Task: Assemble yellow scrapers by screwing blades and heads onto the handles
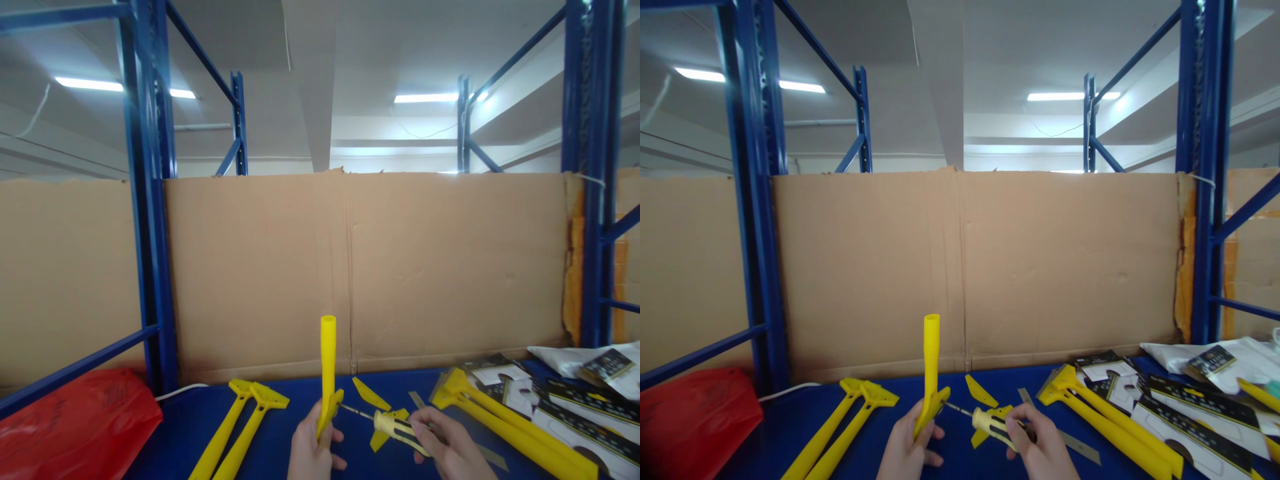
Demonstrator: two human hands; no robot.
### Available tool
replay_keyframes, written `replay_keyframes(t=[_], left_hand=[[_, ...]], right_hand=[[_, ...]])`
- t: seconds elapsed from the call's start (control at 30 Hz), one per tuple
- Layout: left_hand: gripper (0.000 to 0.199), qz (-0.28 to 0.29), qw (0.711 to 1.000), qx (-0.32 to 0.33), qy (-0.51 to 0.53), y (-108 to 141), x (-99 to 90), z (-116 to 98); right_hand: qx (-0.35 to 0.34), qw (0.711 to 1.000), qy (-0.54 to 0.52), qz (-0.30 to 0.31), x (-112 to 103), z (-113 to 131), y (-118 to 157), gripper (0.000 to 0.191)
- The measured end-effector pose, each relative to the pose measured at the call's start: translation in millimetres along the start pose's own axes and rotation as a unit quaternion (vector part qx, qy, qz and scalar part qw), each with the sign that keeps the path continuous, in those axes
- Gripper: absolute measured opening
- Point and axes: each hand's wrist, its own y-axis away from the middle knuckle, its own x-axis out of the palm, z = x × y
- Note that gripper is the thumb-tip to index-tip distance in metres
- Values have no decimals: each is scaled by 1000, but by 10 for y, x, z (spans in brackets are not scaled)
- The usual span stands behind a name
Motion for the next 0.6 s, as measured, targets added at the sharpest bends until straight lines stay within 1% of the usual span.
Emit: replay_keyframes(t=[0.1, 0.17, 0.27, 0.4, 0.5, 0.6], left_hand=[[42, -26, 999, -15, 21, 32, 30, -56], [37, -50, 998, -34, 33, 43, 51, -87], [34, -75, 995, -50, 41, 37, 60, -117], [33, -113, 992, -39, 46, 15, 34, -132], [31, -136, 989, -31, 47, 7, 22, -147], [31, -143, 988, -26, 42, 9, 33, -169]], right_hand=[[-82, 994, 67, 28, 9, 33, 55, 20], [-120, 987, 102, 28, 31, 11, 84, 22], [-152, 981, 123, 10, 64, -61, 95, 26], [-184, 970, 157, 3, 54, -107, 73, 28], [-210, 959, 191, 25, 31, -95, 60, 30], [-227, 942, 236, 72, 28, -95, 58, 32]])
